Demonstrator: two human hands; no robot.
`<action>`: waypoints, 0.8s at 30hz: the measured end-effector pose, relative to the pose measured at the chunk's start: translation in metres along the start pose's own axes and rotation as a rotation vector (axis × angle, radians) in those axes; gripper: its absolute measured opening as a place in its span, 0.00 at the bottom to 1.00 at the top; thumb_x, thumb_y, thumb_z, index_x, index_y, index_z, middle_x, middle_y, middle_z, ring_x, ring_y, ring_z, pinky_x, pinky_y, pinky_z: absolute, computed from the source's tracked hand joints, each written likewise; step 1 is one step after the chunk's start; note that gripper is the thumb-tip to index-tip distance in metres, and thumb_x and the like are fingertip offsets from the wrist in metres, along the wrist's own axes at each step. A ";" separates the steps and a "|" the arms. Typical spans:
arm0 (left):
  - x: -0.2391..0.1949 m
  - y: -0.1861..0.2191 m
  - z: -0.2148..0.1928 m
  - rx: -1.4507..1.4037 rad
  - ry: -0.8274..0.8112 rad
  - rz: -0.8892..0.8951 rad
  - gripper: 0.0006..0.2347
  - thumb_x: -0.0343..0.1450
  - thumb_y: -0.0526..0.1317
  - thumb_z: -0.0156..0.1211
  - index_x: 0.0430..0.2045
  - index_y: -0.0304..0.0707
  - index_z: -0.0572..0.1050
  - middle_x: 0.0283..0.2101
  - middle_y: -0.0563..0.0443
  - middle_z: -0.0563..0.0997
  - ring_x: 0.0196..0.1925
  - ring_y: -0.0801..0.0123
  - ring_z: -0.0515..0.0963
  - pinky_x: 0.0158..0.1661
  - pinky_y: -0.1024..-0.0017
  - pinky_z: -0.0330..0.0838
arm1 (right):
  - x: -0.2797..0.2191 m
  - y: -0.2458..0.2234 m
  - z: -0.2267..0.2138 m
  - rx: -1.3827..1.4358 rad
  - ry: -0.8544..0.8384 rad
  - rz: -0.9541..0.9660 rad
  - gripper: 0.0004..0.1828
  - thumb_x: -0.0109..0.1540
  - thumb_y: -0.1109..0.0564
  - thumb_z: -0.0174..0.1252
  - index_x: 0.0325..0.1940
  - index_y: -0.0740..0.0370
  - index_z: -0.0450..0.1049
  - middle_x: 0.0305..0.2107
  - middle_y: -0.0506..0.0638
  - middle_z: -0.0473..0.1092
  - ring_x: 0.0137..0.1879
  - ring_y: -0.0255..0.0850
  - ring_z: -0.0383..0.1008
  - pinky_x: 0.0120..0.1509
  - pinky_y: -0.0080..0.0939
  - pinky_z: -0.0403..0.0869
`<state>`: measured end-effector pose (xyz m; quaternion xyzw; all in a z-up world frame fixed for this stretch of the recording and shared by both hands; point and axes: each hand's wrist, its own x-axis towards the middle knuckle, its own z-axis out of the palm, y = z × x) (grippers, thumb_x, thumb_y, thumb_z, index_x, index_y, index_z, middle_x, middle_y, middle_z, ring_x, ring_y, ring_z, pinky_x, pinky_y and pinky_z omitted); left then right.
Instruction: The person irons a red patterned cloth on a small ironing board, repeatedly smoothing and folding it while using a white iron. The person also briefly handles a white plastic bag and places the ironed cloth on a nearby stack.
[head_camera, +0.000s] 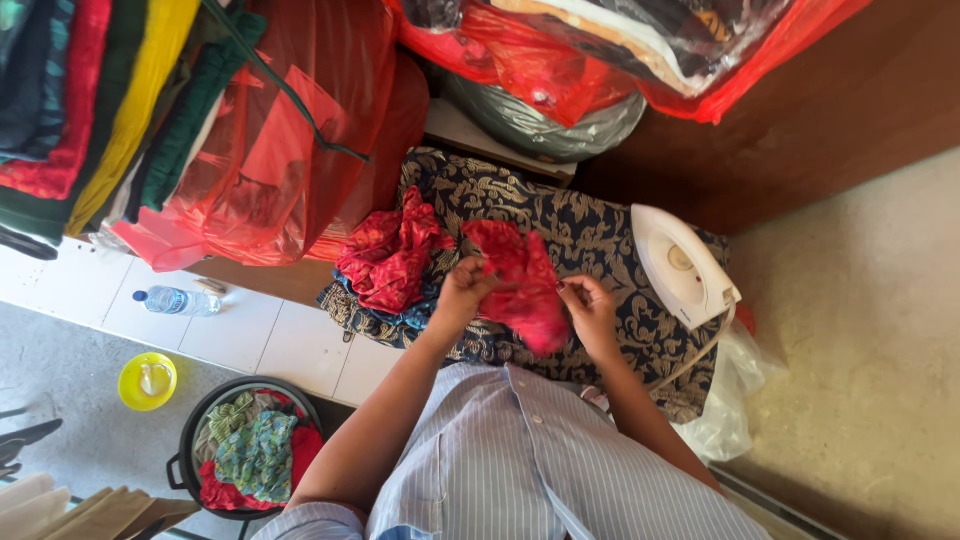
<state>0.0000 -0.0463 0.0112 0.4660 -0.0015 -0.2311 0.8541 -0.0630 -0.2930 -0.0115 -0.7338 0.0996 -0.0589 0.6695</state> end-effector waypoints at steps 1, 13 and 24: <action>-0.005 0.004 0.000 0.110 0.005 0.018 0.07 0.73 0.29 0.56 0.43 0.30 0.74 0.35 0.47 0.84 0.34 0.71 0.85 0.35 0.74 0.78 | -0.004 -0.002 0.002 -0.036 0.010 0.030 0.03 0.67 0.62 0.63 0.44 0.65 0.78 0.29 0.48 0.73 0.30 0.29 0.66 0.33 0.28 0.64; -0.054 0.101 0.066 0.785 -0.416 -0.035 0.14 0.72 0.30 0.60 0.52 0.35 0.79 0.29 0.53 0.78 0.28 0.80 0.70 0.31 0.78 0.66 | -0.008 -0.133 0.019 -0.526 -0.398 -0.422 0.15 0.56 0.57 0.70 0.45 0.59 0.79 0.35 0.49 0.76 0.44 0.43 0.76 0.57 0.46 0.71; -0.078 0.146 0.074 0.340 -0.681 -0.129 0.18 0.74 0.26 0.56 0.60 0.33 0.66 0.37 0.57 0.77 0.37 0.83 0.73 0.41 0.82 0.68 | -0.024 -0.152 0.015 -0.243 -0.552 -0.435 0.32 0.56 0.60 0.68 0.63 0.63 0.70 0.57 0.56 0.71 0.63 0.51 0.71 0.70 0.48 0.68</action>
